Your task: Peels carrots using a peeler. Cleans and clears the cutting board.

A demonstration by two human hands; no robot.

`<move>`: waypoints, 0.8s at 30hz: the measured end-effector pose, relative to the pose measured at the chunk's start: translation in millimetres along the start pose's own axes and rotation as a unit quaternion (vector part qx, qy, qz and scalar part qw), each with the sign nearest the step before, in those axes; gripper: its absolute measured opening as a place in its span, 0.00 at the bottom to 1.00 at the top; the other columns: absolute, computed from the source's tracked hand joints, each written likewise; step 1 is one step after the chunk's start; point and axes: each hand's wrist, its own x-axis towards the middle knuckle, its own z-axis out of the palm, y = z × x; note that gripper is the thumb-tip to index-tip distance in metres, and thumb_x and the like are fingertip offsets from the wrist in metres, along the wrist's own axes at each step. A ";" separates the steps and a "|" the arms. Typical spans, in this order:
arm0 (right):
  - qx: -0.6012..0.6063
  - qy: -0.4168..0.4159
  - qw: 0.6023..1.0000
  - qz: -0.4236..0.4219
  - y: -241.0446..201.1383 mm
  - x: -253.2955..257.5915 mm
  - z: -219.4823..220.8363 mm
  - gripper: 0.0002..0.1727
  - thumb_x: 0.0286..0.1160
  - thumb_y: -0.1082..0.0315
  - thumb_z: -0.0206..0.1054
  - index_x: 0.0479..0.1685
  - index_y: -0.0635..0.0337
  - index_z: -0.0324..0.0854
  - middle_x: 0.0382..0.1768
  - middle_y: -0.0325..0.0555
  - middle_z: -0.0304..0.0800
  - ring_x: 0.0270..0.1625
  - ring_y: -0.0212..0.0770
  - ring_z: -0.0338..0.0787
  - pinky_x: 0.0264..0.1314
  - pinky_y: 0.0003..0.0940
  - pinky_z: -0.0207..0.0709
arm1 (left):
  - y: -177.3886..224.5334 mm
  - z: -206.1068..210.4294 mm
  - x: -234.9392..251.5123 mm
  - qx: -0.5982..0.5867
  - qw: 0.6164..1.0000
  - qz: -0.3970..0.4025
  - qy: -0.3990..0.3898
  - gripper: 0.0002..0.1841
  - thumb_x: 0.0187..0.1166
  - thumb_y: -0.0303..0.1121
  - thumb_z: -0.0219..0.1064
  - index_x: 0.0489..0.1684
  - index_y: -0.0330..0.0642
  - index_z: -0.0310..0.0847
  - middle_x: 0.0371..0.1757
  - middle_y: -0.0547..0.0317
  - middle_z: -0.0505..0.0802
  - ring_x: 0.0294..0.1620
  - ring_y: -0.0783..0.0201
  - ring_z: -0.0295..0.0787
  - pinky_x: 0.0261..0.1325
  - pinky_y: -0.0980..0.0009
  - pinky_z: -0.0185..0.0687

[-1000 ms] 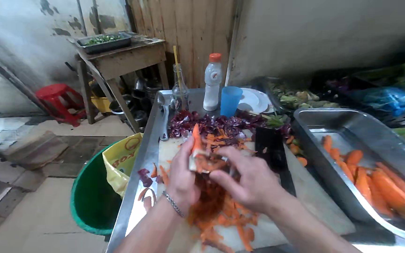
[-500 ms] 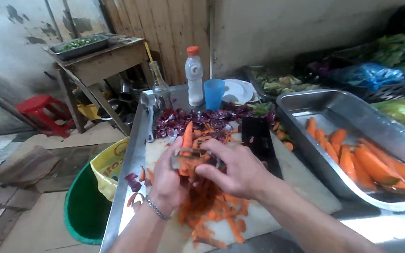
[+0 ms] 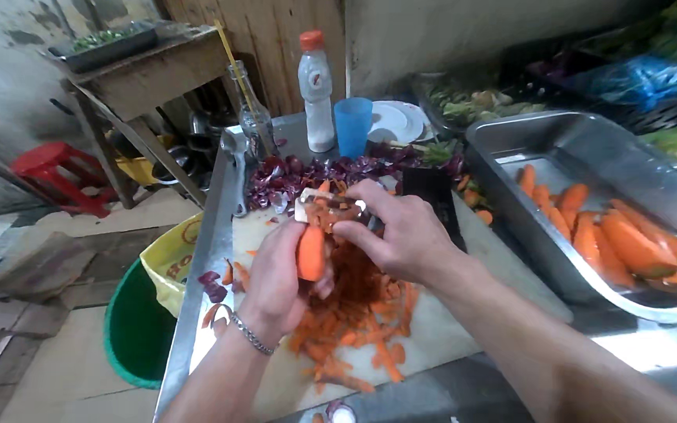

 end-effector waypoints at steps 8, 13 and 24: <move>0.089 -0.030 0.991 0.099 2.4 2.3 -5.6 0.28 0.85 0.38 0.54 0.61 0.53 0.80 0.18 0.35 0.76 0.18 0.37 0.78 0.21 0.42 0.75 | 2.5 -3.2 5.4 -0.004 1.000 0.000 0.030 0.29 0.94 0.58 0.37 0.55 0.47 0.79 0.29 0.58 0.83 0.15 0.70 0.75 0.16 0.76 0.77; 0.036 -0.063 0.997 0.016 -16.4 -2.0 7.1 0.30 0.84 0.34 0.52 0.61 0.50 0.82 0.16 0.34 0.77 0.16 0.39 0.80 0.17 0.43 0.73 | 6.3 -2.0 2.4 -0.022 0.998 -0.008 0.050 0.28 0.94 0.56 0.38 0.45 0.49 0.82 0.23 0.60 0.83 0.14 0.71 0.74 0.16 0.76 0.73; 0.100 -0.052 0.986 0.121 -14.5 0.9 -0.6 0.26 0.87 0.39 0.53 0.61 0.50 0.80 0.19 0.33 0.77 0.18 0.35 0.78 0.19 0.40 0.75 | 9.6 -7.0 9.3 -0.037 0.997 -0.037 0.049 0.30 0.92 0.60 0.39 0.59 0.48 0.80 0.32 0.60 0.84 0.21 0.69 0.79 0.23 0.74 0.80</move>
